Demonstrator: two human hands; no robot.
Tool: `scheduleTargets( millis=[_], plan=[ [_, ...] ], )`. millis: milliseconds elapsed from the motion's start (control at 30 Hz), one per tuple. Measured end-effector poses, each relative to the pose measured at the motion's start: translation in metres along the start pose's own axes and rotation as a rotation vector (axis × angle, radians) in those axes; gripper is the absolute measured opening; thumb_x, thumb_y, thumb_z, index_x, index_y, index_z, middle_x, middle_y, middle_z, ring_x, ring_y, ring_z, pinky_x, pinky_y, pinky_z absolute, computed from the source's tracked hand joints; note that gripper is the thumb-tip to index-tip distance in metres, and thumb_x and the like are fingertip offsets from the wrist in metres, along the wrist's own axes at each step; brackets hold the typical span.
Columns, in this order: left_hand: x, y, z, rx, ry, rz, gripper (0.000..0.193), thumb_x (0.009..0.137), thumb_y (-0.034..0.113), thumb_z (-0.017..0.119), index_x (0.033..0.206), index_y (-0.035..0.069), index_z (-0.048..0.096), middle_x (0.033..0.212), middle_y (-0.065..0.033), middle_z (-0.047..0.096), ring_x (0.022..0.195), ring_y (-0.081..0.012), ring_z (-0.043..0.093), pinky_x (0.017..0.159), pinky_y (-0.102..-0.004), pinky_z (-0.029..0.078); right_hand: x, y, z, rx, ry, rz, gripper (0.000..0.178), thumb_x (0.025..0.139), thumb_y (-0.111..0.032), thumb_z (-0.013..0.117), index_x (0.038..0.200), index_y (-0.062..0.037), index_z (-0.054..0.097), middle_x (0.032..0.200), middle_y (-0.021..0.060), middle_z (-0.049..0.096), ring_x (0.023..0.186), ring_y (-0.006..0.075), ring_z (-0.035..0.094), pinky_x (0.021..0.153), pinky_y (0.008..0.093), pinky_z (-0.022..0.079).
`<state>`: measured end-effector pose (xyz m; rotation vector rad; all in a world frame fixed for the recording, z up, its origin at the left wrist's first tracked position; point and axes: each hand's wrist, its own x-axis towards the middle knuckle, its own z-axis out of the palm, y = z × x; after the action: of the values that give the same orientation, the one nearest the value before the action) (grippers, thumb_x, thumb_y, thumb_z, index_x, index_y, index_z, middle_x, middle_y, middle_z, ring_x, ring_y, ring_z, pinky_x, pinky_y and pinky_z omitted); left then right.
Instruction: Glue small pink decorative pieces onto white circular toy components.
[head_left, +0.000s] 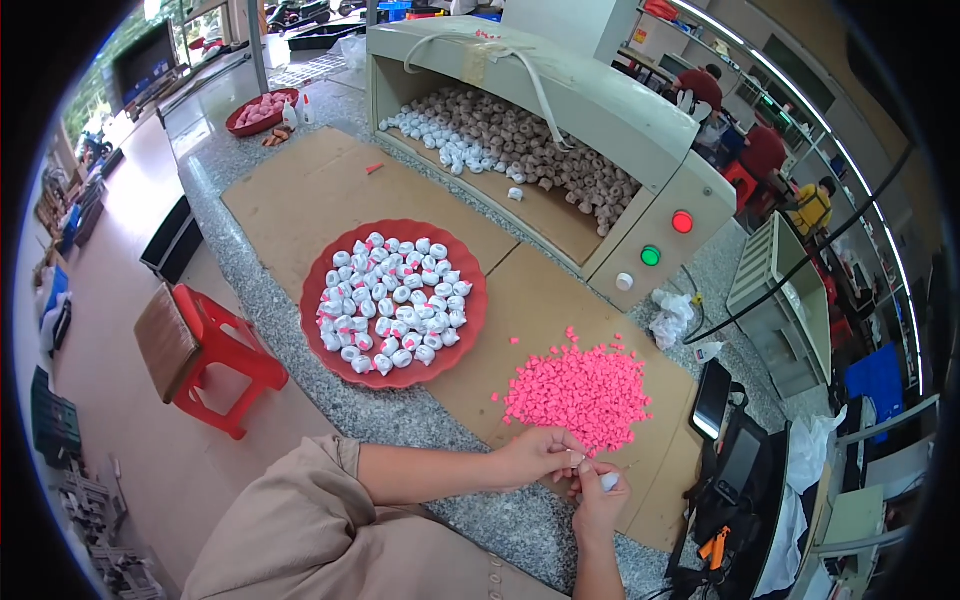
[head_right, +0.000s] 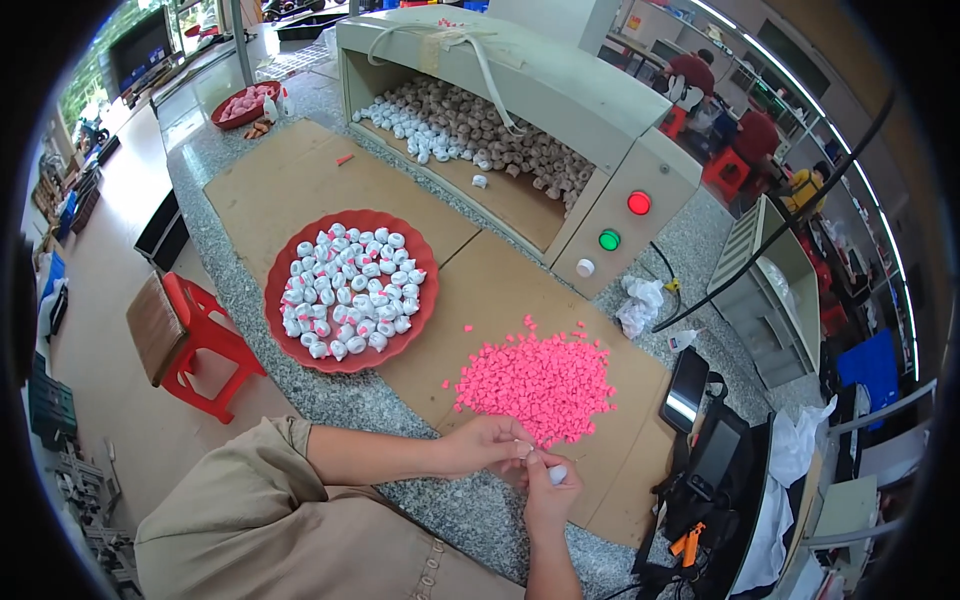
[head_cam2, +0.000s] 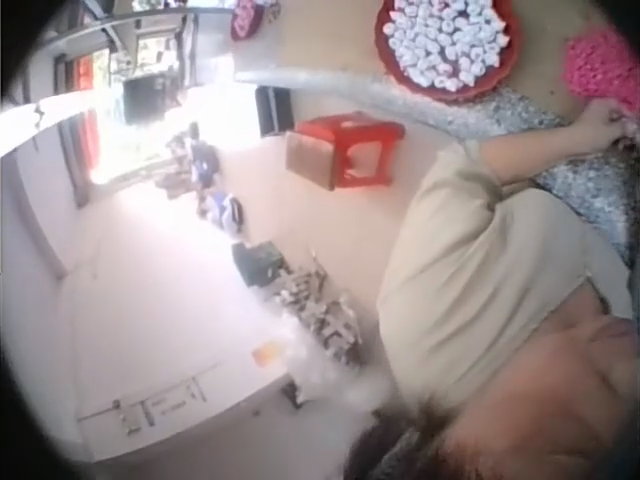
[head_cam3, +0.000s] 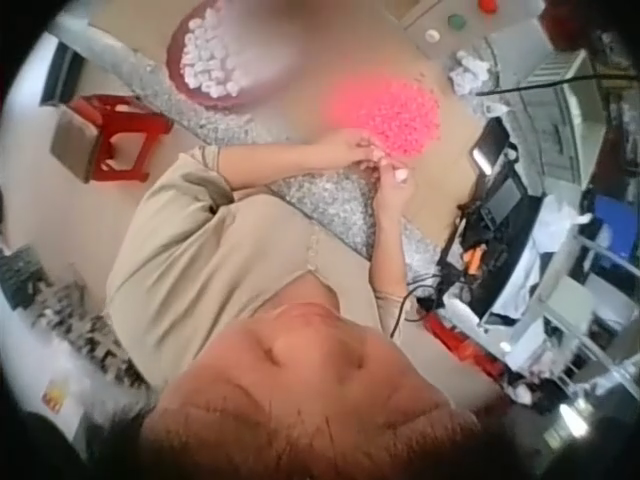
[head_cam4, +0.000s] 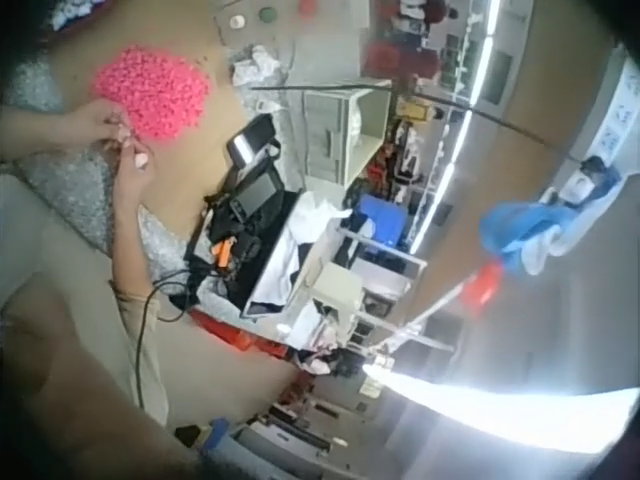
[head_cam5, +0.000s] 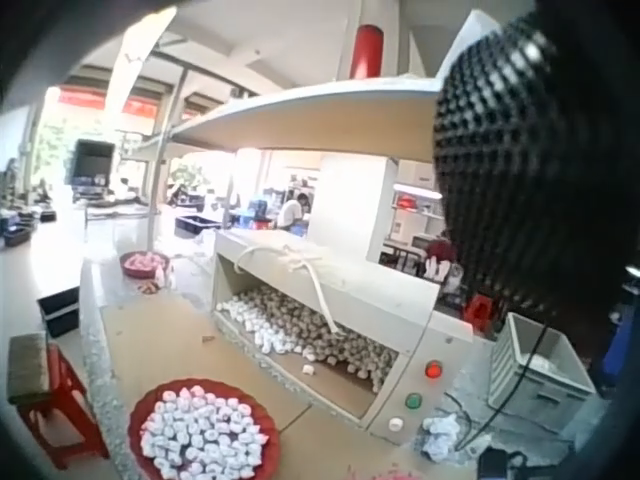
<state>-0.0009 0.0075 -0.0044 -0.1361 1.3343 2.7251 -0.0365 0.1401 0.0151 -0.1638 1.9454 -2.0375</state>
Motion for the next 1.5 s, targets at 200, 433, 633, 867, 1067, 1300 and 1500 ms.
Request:
scheduleTargets(
  millis=[200, 433, 633, 867, 1067, 1300, 1500],
  plan=[
    [-0.015, 0.056, 0.003, 0.059, 0.253, 0.158, 0.014, 0.082, 0.014, 0.054, 0.089, 0.002, 0.054, 0.071, -0.0024, 0.056, 0.061, -0.0079, 0.053, 0.053, -0.0202, 0.043, 0.003, -0.002, -0.01, 0.213, 0.027, 0.029, 0.01, 0.077, -0.01, 0.058, 0.078, -0.0031, 0.051, 0.061, 0.005, 0.053, 0.047, 0.0093, 0.046, 0.04, 0.0221, 0.039],
    [-0.056, 0.165, -0.104, 1.68, 0.743, 0.583, 0.019, 0.07, 0.012, 0.062, 0.088, 0.005, 0.058, 0.087, -0.0101, 0.057, 0.081, -0.0241, 0.053, 0.069, -0.0349, 0.043, 0.004, -0.007, -0.015, 0.245, -0.017, 0.078, 0.011, 0.077, -0.012, 0.058, 0.078, -0.0037, 0.05, 0.061, 0.0061, 0.051, 0.046, 0.0104, 0.046, 0.038, 0.0234, 0.038],
    [0.054, 0.228, -0.157, 1.73, 0.648, 0.632, 0.028, 0.072, 0.011, 0.054, 0.099, 0.002, 0.051, 0.096, -0.0169, 0.053, 0.09, -0.0345, 0.05, 0.077, -0.0406, 0.042, 0.005, -0.008, -0.018, 0.229, -0.054, 0.13, 0.01, 0.076, -0.01, 0.058, 0.076, -0.0027, 0.051, 0.06, 0.0067, 0.052, 0.045, 0.0108, 0.046, 0.04, 0.024, 0.039],
    [0.22, 0.245, -0.221, 1.859, 1.138, 0.241, 0.053, 0.075, 0.038, 0.053, 0.114, 0.005, 0.037, 0.104, -0.0216, 0.043, 0.091, -0.0386, 0.049, 0.072, -0.0423, 0.045, 0.009, 0.0, -0.027, 0.072, -0.047, 0.273, 0.019, 0.077, -0.014, 0.058, 0.089, -0.0014, 0.053, 0.06, 0.0048, 0.054, 0.047, 0.01, 0.048, 0.042, 0.0211, 0.039],
    [0.282, 0.231, -0.2, 1.792, 1.132, 0.269, 0.049, 0.075, 0.044, 0.051, 0.113, 0.015, 0.043, 0.107, -0.0176, 0.043, 0.094, -0.0329, 0.05, 0.071, -0.0412, 0.047, 0.008, -0.019, -0.022, 0.026, -0.066, 0.253, 0.015, 0.076, -0.013, 0.06, 0.084, -0.0015, 0.055, 0.059, 0.004, 0.054, 0.047, 0.0089, 0.048, 0.043, 0.0209, 0.039],
    [0.295, 0.234, -0.179, 1.803, 1.063, 0.237, 0.045, 0.073, 0.041, 0.056, 0.107, 0.016, 0.041, 0.103, -0.0171, 0.047, 0.086, -0.0325, 0.055, 0.069, -0.0403, 0.048, 0.013, -0.016, -0.024, -0.015, -0.096, 0.289, 0.015, 0.075, -0.012, 0.06, 0.084, -0.0007, 0.056, 0.061, 0.0036, 0.056, 0.047, 0.0086, 0.049, 0.044, 0.0204, 0.04],
    [0.299, 0.23, -0.229, 1.793, 0.836, 0.552, 0.023, 0.075, 0.02, 0.051, 0.098, 0.015, 0.049, 0.095, -0.0173, 0.05, 0.078, -0.0329, 0.056, 0.067, -0.0409, 0.047, 0.011, -0.017, -0.024, -0.058, -0.138, 0.225, 0.016, 0.076, -0.013, 0.06, 0.085, -0.0007, 0.056, 0.06, 0.0028, 0.055, 0.047, 0.0081, 0.048, 0.043, 0.0198, 0.039]
  ],
)
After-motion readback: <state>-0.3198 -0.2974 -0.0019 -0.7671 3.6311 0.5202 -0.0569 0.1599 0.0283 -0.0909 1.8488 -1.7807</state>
